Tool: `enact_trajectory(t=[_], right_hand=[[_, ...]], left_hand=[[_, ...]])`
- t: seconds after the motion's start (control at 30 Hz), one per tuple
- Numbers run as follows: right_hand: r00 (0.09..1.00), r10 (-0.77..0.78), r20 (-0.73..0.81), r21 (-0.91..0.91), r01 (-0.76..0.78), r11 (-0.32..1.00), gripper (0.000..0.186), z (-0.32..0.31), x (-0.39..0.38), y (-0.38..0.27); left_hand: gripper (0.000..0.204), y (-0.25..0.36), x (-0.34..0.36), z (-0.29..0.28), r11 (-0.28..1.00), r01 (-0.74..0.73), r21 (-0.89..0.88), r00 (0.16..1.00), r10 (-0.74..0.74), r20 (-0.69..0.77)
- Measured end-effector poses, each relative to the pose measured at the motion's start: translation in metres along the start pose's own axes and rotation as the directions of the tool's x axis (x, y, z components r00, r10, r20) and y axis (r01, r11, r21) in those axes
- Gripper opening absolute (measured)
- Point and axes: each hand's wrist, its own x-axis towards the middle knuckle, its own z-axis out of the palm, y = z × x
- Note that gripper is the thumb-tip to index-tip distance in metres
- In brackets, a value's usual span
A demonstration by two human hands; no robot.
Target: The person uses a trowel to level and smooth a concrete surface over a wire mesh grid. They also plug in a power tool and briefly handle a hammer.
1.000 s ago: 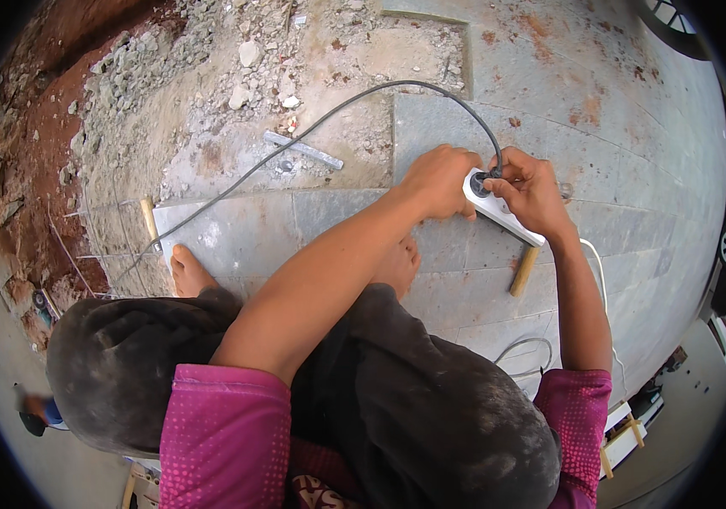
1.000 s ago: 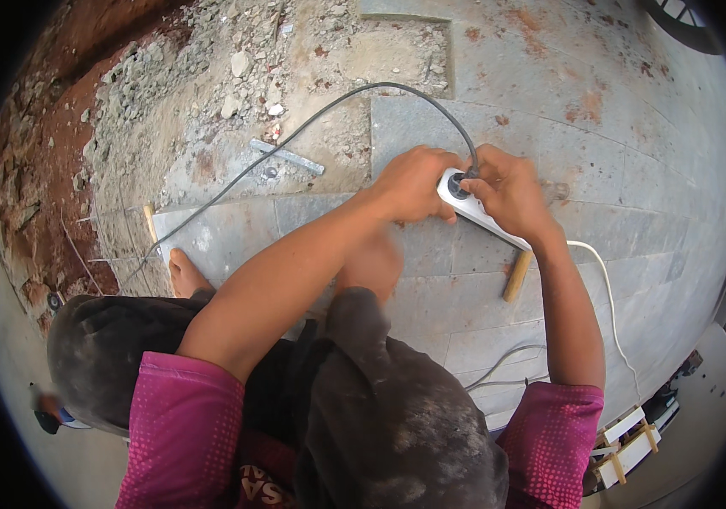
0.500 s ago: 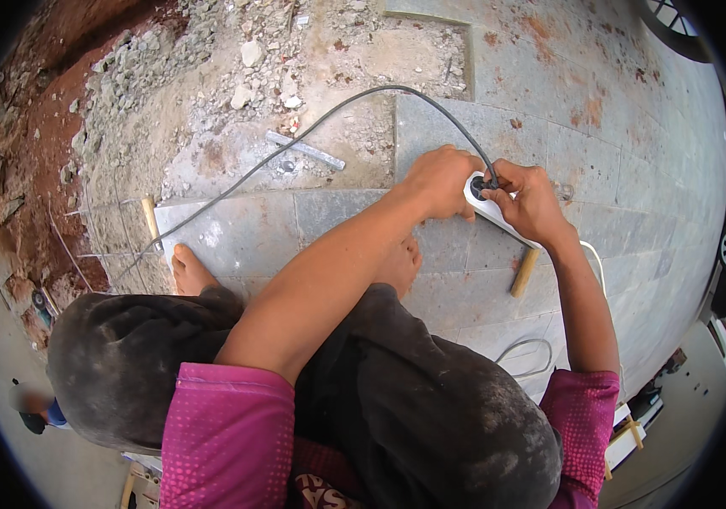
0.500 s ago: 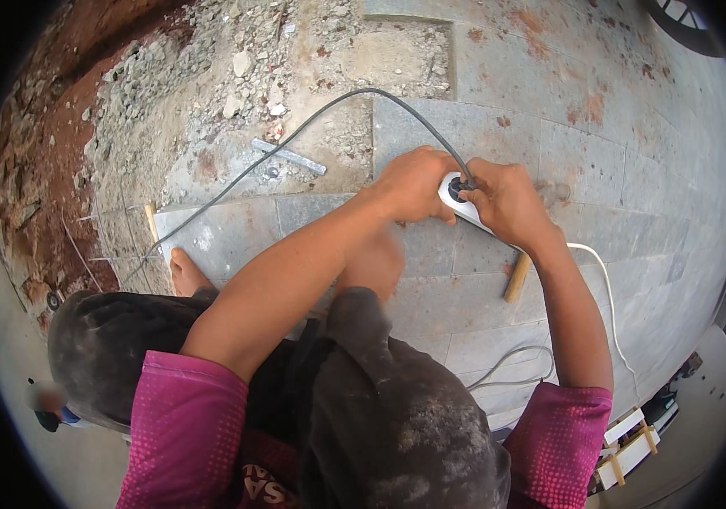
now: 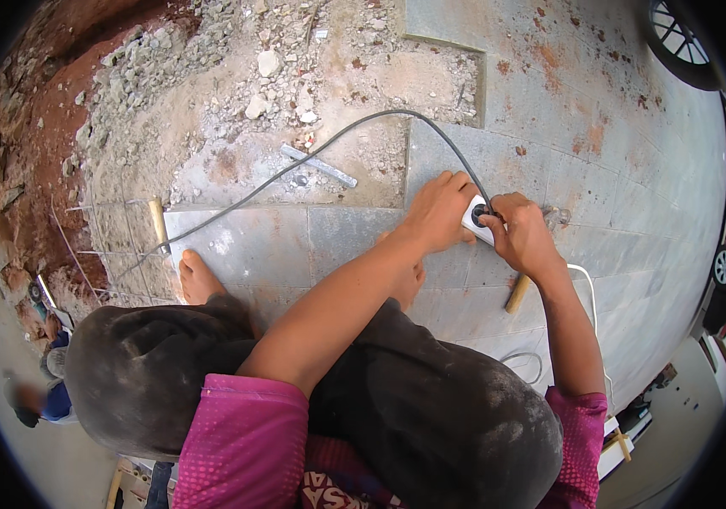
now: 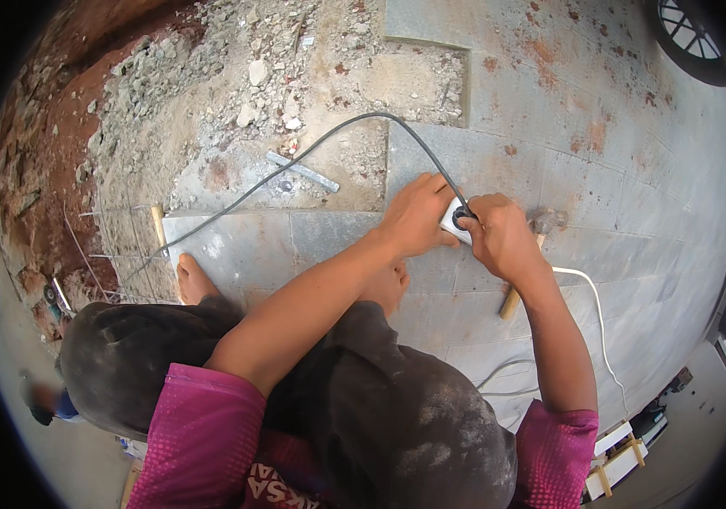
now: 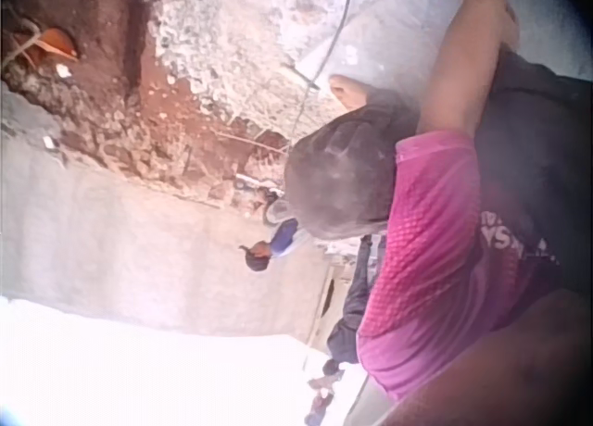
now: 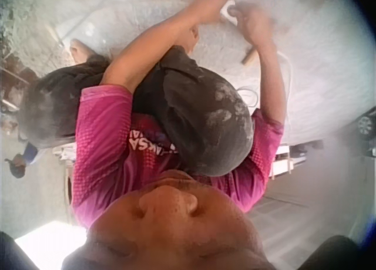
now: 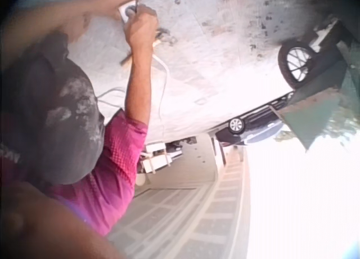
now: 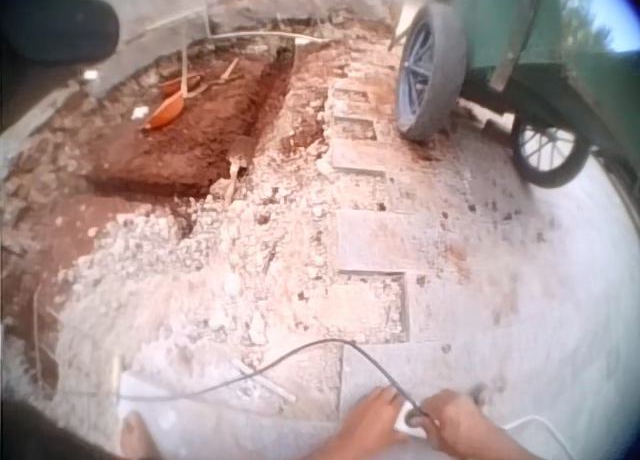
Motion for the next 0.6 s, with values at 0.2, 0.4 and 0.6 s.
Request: enact_trajectory(t=[0.2, 0.4, 0.6], right_hand=[[0.992, -0.073, -0.102, 0.026, 0.076, 0.997, 0.008, 0.015, -0.013, 0.002], [0.992, 0.011, -0.123, -0.044, -0.016, 0.999, 0.010, 0.026, -0.008, 0.006], [0.991, 0.118, 0.058, -0.400, -0.085, 0.912, 0.012, 0.012, -0.010, 0.004]], left_hand=[[0.080, 0.002, -0.004, 0.012, 0.998, -0.028, 0.048, 0.999, 0.030, -0.029], [0.067, -0.001, -0.010, -0.005, 0.995, 0.043, -0.091, 0.998, -0.047, -0.050], [0.029, 0.011, 0.000, 0.013, 0.957, -0.092, -0.277, 0.978, 0.033, -0.208]])
